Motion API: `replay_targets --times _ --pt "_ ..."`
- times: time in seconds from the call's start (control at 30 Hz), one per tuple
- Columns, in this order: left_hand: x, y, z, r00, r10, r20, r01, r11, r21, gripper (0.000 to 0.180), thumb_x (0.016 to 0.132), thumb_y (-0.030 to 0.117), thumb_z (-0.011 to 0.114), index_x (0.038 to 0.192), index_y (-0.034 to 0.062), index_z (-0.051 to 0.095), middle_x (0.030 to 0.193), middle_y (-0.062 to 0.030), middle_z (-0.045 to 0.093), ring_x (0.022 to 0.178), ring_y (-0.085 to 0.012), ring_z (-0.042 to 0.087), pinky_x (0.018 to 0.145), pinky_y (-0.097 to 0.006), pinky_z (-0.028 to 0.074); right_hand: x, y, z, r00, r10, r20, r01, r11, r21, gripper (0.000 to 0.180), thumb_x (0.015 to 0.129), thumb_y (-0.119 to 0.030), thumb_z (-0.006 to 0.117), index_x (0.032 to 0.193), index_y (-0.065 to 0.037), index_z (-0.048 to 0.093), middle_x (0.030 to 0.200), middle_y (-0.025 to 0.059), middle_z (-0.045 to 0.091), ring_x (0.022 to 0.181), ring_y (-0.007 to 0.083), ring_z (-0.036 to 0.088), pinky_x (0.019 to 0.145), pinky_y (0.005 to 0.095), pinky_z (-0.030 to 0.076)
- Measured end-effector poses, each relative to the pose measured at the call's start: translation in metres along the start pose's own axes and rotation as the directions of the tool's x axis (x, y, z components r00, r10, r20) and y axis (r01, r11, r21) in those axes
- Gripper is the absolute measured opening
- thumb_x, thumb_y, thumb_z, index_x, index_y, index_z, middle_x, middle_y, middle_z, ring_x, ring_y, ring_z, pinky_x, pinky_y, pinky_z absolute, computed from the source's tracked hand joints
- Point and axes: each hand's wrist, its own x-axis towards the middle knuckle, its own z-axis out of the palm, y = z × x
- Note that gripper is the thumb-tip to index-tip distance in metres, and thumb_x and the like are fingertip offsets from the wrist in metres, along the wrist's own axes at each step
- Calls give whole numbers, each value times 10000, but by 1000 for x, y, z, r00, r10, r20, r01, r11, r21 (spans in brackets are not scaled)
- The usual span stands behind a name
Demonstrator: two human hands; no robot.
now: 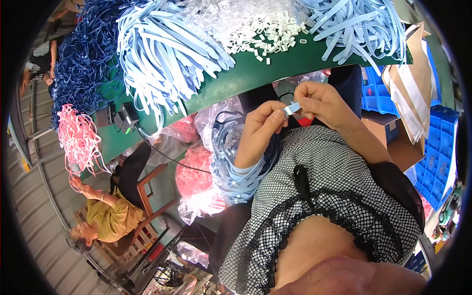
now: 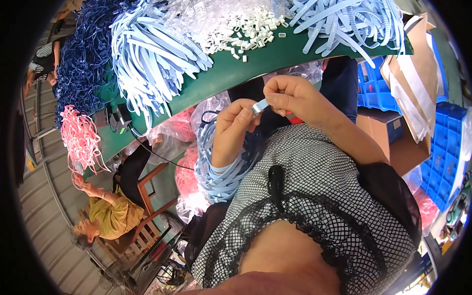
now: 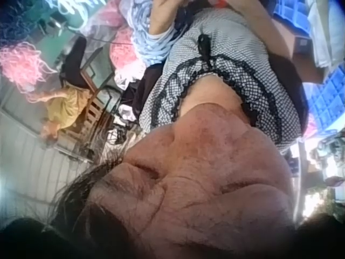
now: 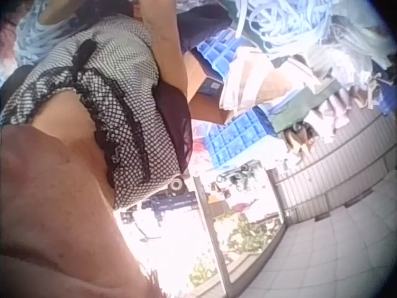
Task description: The person assembles blue ribbon straps into plastic buckles by hand at a workshop table.
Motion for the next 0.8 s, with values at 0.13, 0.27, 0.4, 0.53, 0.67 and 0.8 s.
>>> replay_targets --times 0.13,0.27,0.4,0.53,0.67,0.8 --pt "-3 -3 -7 998 10 54 -3 993 -114 297 903 279 524 930 -14 556 714 -31 526 625 -78 432 577 -203 337 1 5 -5 1000 -24 -4 24 988 154 129 895 -124 514 839 -8 509 686 -16 445 575 49 419 502 167 319" --pt "-1 -1 -6 998 19 58 -7 980 -201 213 909 199 512 889 -5 571 694 -10 528 614 -62 447 560 -190 351 3 6 -1 1000 -9 -3 10 987 160 132 895 -129 518 839 -10 506 683 -15 440 573 51 422 499 159 310" --pt "-1 -3 -6 1000 10 -23 -15 966 -259 200 908 191 526 920 -5 565 719 -19 543 610 -61 446 551 -184 357 5 4 -2 1000 -13 -3 13 995 101 130 894 -130 519 844 -11 503 681 -13 442 575 50 426 500 154 307" --pt "-1 -6 -4 997 29 -69 -46 963 -264 243 904 229 535 956 -8 546 729 -39 522 611 -88 433 548 -195 336 5 5 -3 999 -39 11 38 997 66 133 896 -133 516 841 -13 500 676 -13 442 576 47 424 500 153 309" --pt "-4 -9 -5 995 46 -88 -65 969 -238 234 903 221 536 957 -6 545 742 -40 524 611 -89 434 542 -195 340 3 5 -3 999 -51 -9 52 997 62 134 898 -141 517 845 -20 502 675 -10 445 575 43 420 502 155 315" --pt "-5 -3 -3 998 26 -61 -42 960 -276 200 899 185 545 961 -4 557 764 -31 560 604 -59 457 539 -174 358 0 0 -4 998 -61 2 61 996 -66 106 894 -125 520 846 -31 506 696 -20 455 593 30 405 522 158 323"
